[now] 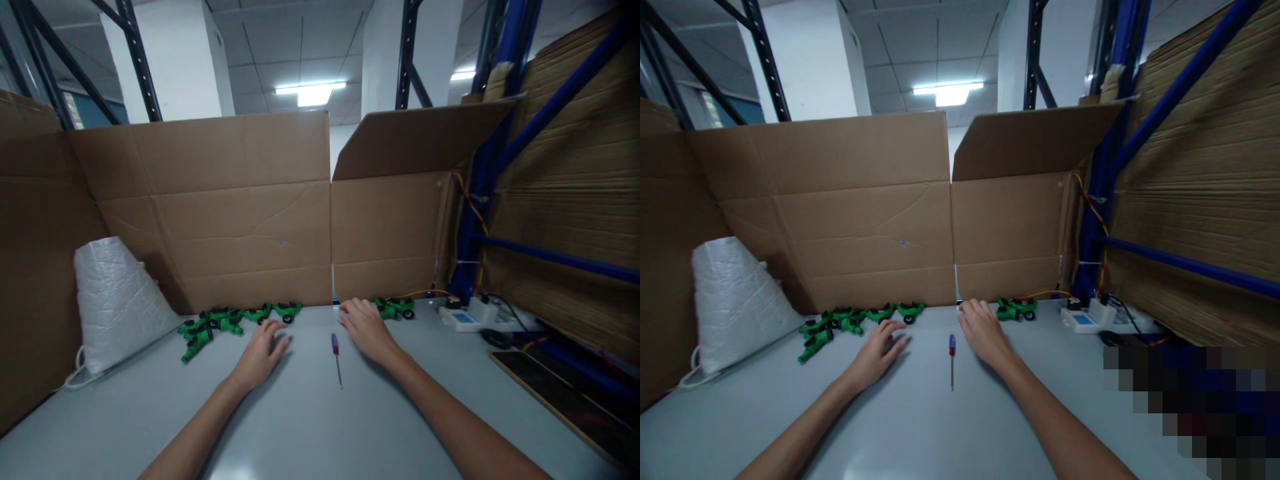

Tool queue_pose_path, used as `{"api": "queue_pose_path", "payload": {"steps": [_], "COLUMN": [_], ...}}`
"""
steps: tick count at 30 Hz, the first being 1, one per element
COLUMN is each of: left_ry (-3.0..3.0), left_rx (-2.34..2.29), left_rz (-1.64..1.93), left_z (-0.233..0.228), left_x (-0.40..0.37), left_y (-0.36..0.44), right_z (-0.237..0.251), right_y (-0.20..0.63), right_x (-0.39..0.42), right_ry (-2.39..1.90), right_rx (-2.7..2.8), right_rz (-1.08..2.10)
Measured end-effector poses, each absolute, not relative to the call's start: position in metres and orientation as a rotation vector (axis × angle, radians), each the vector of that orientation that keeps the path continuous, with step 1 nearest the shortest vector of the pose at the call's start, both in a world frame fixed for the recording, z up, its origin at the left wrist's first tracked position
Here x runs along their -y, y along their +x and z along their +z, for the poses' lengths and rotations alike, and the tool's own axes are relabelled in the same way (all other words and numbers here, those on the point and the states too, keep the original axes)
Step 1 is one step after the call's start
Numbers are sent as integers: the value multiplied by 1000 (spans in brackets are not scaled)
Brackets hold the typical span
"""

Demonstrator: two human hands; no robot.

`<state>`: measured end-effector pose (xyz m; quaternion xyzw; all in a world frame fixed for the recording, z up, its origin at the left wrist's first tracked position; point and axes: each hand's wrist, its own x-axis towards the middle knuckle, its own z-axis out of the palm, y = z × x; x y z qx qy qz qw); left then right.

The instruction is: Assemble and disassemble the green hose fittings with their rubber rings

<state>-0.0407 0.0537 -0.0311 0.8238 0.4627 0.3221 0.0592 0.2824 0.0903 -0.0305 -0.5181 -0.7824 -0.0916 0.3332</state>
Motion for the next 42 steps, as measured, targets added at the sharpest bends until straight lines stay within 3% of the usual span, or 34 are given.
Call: {"api": "queue_pose_path", "payload": {"steps": [13,29,35,42], "left_ry": [2645,2500,2501,2441], "left_rx": [-1484,-1357,-1380,-1326], "left_rz": [699,1075,952,1050], "left_z": [-44,-19,-14,-14], "left_x": [-69,-47,-39,-33], "left_y": [-35,-27,-28,-24], "right_z": [-34,-26,-23,-25], "right_y": [246,259,258,253], "right_x": [-68,-69,-66,-57], "right_ry": [-1218,-1288,-1302,-1353], "right_rx": [2178,2117,2134,2261], "right_rz": [-84,-69,29,104]}}
